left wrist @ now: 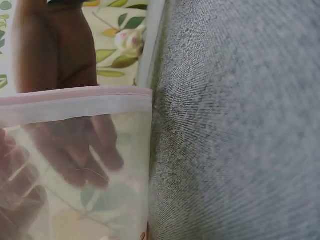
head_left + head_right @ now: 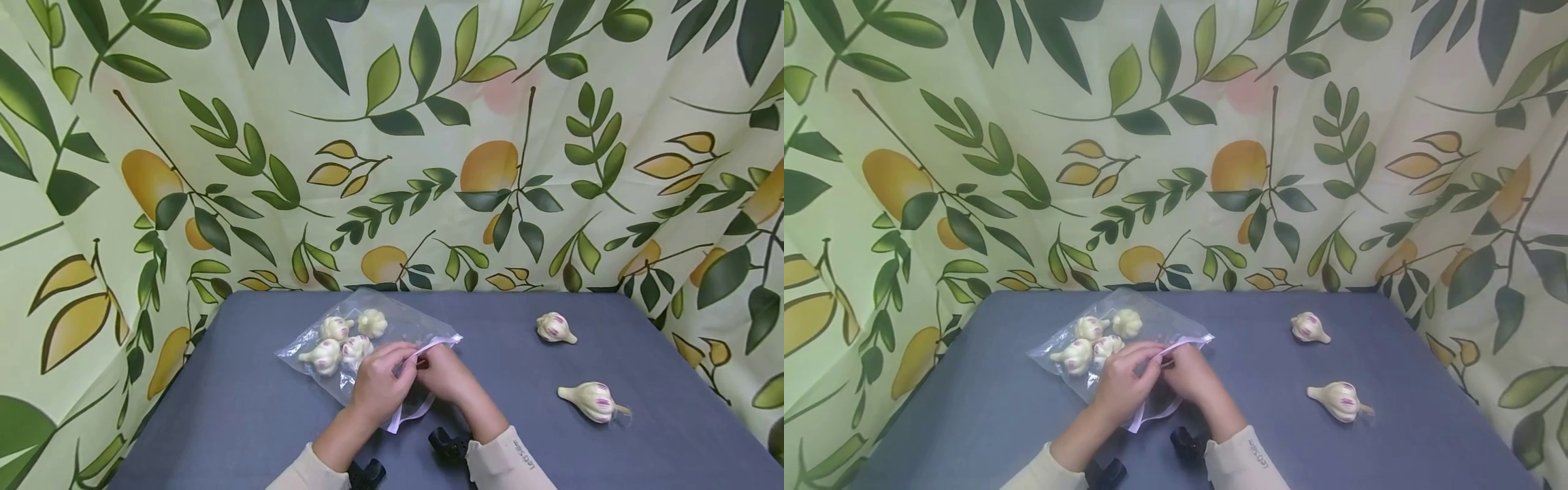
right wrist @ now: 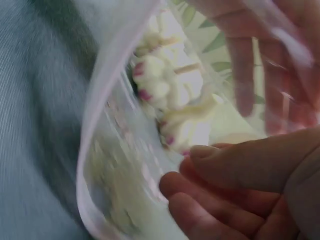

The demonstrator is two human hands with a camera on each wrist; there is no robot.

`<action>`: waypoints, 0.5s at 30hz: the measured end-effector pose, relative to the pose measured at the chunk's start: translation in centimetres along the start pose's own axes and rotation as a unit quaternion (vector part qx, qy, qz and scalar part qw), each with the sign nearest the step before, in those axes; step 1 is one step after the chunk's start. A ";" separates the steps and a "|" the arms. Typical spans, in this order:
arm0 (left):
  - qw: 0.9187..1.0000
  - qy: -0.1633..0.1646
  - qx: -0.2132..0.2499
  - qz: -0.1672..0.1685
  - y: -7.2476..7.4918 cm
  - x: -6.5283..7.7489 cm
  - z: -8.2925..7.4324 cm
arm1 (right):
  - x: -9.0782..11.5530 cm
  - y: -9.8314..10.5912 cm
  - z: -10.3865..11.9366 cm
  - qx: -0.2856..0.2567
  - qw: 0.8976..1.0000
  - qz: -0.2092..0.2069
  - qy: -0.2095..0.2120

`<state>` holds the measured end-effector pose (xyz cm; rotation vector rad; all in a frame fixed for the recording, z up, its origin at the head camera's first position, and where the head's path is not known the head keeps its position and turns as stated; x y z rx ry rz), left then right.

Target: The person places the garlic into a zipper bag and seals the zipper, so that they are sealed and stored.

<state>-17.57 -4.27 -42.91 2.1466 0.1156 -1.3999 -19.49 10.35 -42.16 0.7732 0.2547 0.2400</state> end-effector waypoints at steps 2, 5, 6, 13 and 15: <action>1.000 -0.003 -0.006 0.001 0.0 0.0 0.1 | 0.4 0.8 -0.2 -0.006 0.999 0.034 0.011; 1.000 0.007 -0.005 0.010 0.0 0.1 0.1 | 1.1 2.3 -0.6 0.005 0.997 0.077 0.009; 1.000 0.010 -0.002 0.013 0.0 0.1 0.1 | 1.3 2.9 -0.8 0.007 0.996 0.089 0.009; 1.000 0.002 -0.002 0.003 0.0 0.0 0.0 | 1.9 8.5 -2.3 0.016 0.992 0.127 0.013; 1.000 -0.002 -0.001 -0.001 0.0 0.0 -0.1 | 1.7 10.4 -2.6 0.029 0.994 0.105 -0.006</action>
Point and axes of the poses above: each hand's wrist, its own x-axis away from the middle knuckle, its own y-axis out of the back of the hand, z = x × y, the point moved 1 cm from there along -x, towards the middle knuckle, and after that the axes turned 8 degrees about -y, right-handed, at the moved point
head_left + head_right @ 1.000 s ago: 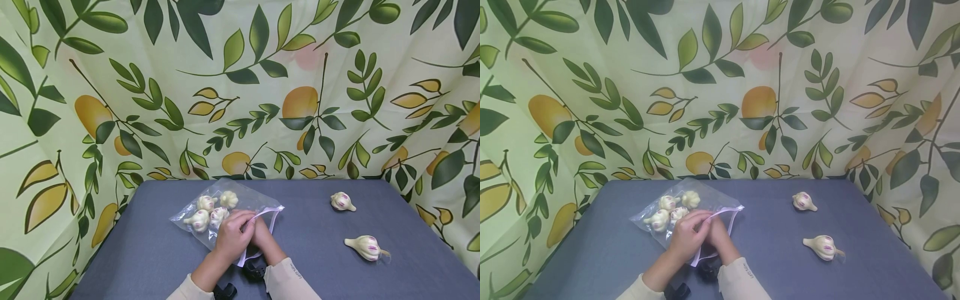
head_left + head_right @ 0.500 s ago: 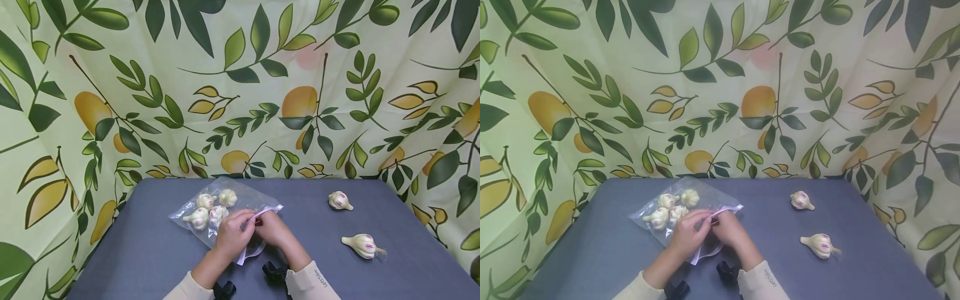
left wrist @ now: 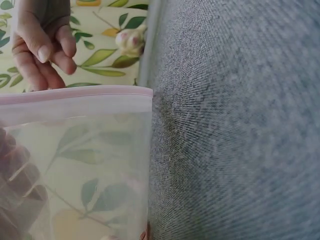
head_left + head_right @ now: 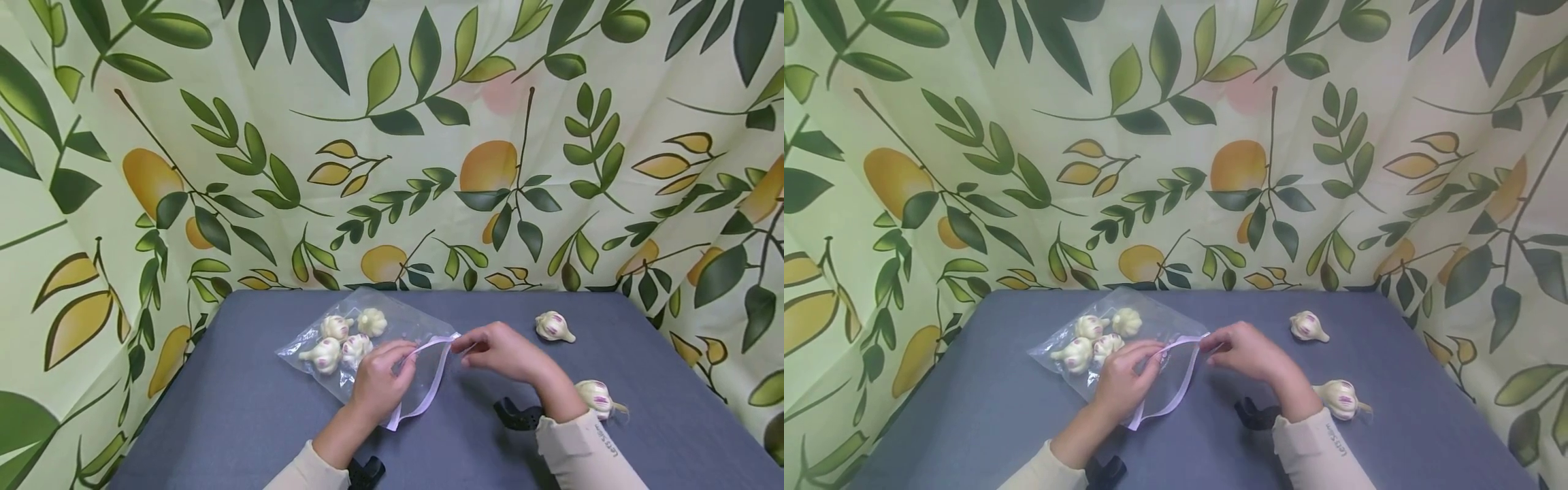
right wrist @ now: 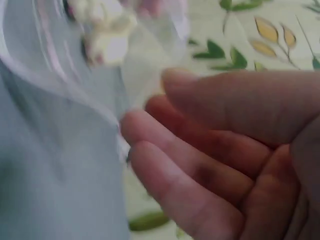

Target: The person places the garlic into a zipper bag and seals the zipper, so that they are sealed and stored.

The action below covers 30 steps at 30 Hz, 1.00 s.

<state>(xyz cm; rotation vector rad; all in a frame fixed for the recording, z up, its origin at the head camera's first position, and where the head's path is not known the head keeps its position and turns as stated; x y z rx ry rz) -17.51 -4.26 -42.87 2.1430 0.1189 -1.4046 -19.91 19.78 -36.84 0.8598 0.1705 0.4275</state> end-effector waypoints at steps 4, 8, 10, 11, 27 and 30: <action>1.000 0.000 0.003 0.001 0.0 0.0 0.0 | 0.1 3.2 -0.6 0.069 0.993 -0.071 -0.061; 1.000 0.005 0.002 0.001 0.1 0.0 0.1 | -0.3 5.9 -1.7 0.144 0.979 -0.097 -0.106; 1.000 0.005 0.002 0.002 0.0 0.1 0.1 | -0.5 7.1 -2.9 0.166 0.974 -0.097 -0.123; 1.000 0.003 0.003 0.001 0.0 0.2 0.2 | -0.5 7.6 -3.6 0.174 0.971 -0.097 -0.135; 1.000 0.010 0.003 0.010 0.0 0.1 0.1 | -0.6 8.9 -11.8 0.135 0.957 0.046 -0.252; 1.000 0.005 0.002 0.010 -0.1 0.0 0.1 | -0.7 8.0 -11.5 0.129 0.952 0.067 -0.270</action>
Point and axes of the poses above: each hand's wrist, its own x-axis away from the middle knuckle, its own y-axis out of the back of the hand, z = x × y, the point moved 1 cm from there along -x, towards the middle knuckle, and after that the axes turned 8 degrees about -y, right-handed, at the moved point
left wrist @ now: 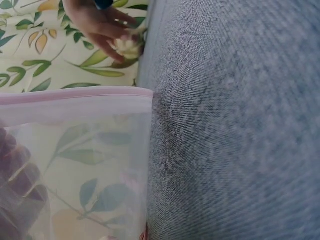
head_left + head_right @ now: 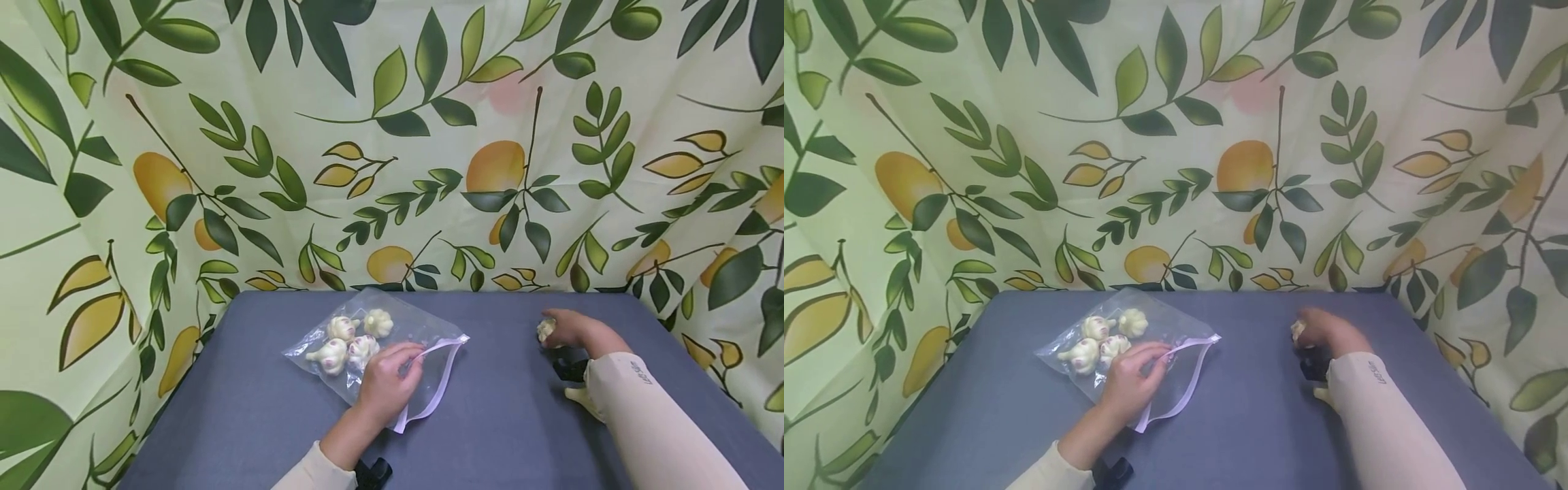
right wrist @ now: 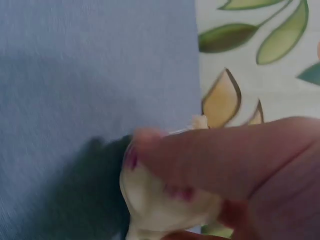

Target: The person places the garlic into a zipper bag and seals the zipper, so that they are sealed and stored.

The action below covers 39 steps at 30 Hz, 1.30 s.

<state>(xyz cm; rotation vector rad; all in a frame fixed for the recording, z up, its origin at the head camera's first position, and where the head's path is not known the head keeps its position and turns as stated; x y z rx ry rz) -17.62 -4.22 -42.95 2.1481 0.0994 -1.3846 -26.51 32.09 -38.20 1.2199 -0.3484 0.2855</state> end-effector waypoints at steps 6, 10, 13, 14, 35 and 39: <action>1.000 -0.008 -0.006 -0.002 -0.3 0.0 -0.2 | 0.6 -1.1 2.2 0.005 1.000 0.023 -0.019; 1.000 0.003 -0.006 0.006 -0.2 0.0 -0.2 | 1.2 -1.3 4.1 0.023 0.999 0.026 -0.008; 1.000 0.002 -0.006 0.005 -0.2 0.1 -0.2 | 1.5 -1.6 5.2 0.032 0.999 0.028 -0.006; 1.000 0.000 -0.007 0.004 -0.2 0.1 -0.2 | 1.6 -1.8 5.5 0.033 0.999 0.027 -0.008; 1.000 -0.017 -0.008 -0.009 -0.1 0.2 0.0 | 5.1 -7.5 8.0 -0.038 0.993 -0.108 0.042; 1.000 -0.008 -0.002 -0.006 -0.1 0.2 -0.2 | 5.3 -8.0 7.3 -0.077 0.989 -0.118 0.044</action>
Point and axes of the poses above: each hand's wrist, its own x-axis away from the middle knuckle, its own y-axis out of the back of the hand, z = x × y, the point moved 1 cm from there along -x, towards the middle knuckle, and after that the axes turned 8 degrees about -y, right-handed, at the moved point
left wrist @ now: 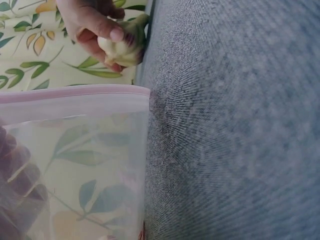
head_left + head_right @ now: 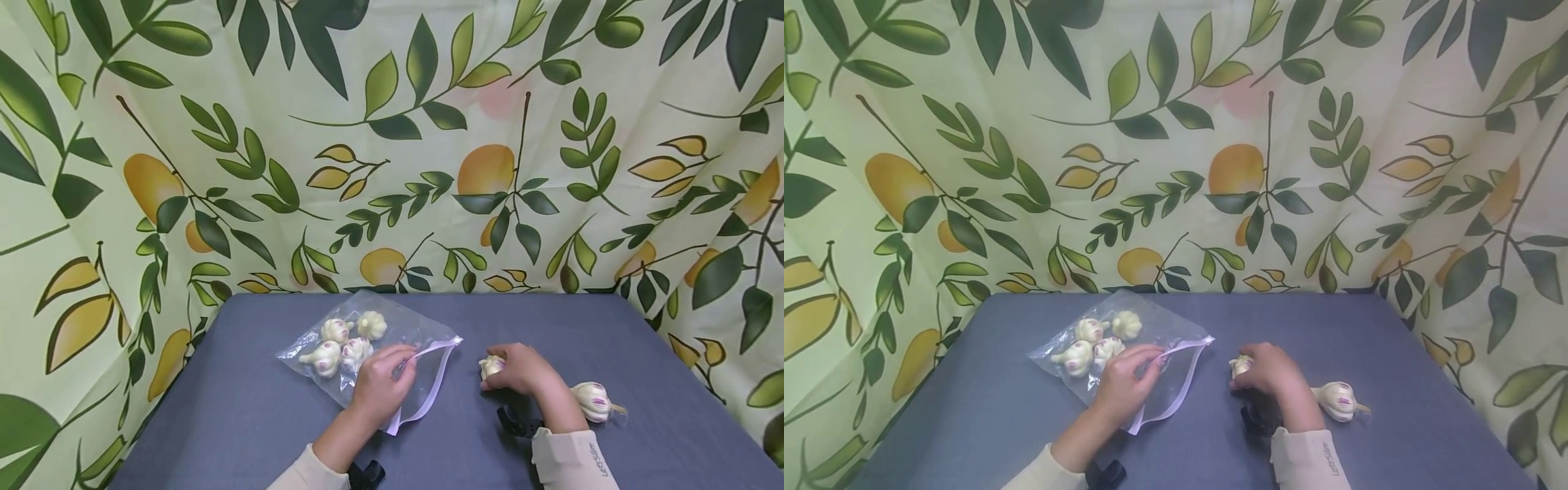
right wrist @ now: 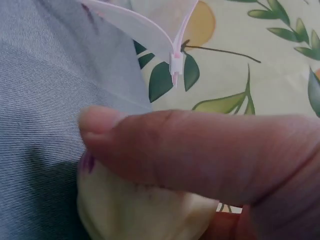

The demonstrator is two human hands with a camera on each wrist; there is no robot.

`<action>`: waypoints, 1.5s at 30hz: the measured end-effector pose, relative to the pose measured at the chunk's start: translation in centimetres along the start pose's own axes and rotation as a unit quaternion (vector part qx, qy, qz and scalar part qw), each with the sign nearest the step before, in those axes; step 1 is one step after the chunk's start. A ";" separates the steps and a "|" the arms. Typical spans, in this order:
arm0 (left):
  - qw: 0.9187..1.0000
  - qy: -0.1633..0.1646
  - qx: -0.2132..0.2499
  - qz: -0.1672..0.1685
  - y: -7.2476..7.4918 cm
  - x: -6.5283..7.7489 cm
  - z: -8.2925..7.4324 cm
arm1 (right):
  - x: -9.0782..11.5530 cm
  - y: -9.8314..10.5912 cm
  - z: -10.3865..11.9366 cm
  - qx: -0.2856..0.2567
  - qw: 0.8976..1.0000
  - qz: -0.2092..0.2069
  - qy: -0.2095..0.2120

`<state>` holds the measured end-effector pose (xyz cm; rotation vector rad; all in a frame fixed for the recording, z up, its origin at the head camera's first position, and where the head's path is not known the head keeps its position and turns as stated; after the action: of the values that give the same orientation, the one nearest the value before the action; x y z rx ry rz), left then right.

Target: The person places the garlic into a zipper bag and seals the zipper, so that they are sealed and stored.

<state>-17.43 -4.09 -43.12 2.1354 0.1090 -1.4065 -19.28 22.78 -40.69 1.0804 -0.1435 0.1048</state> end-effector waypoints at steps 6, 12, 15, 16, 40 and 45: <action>1.000 -0.004 0.001 0.000 -0.1 0.0 0.0 | 0.5 -0.3 -0.8 -0.036 0.999 -0.008 -0.023; 1.000 -0.010 -0.005 -0.009 -0.1 0.0 0.0 | 0.4 -0.7 -1.2 -0.047 0.999 -0.010 -0.002; 1.000 -0.005 -0.004 -0.008 0.0 0.0 0.0 | 0.5 -0.8 -1.3 -0.069 0.997 -0.010 0.014; 1.000 -0.004 -0.004 -0.007 0.0 0.0 0.0 | 0.5 -0.8 -1.3 -0.081 0.996 -0.011 0.020; 1.000 0.009 0.008 0.001 0.1 -0.1 0.2 | 0.3 -0.3 -2.3 -0.167 0.985 0.015 0.049; 1.000 0.003 0.002 -0.002 0.1 -0.1 0.2 | 0.2 -0.5 -2.5 -0.156 0.986 0.020 0.049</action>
<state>-17.62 -4.27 -43.07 2.1439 0.1121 -1.4030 -18.82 24.77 -42.20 0.7585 -0.0903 0.1654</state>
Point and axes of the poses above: each hand's wrist, its own x-axis away from the middle knuckle, its own y-axis out of the back of the hand, z = x × y, the point moved 1 cm from there along -x, towards the middle knuckle, and after that the axes turned 8 degrees about -y, right-handed, at the moved point
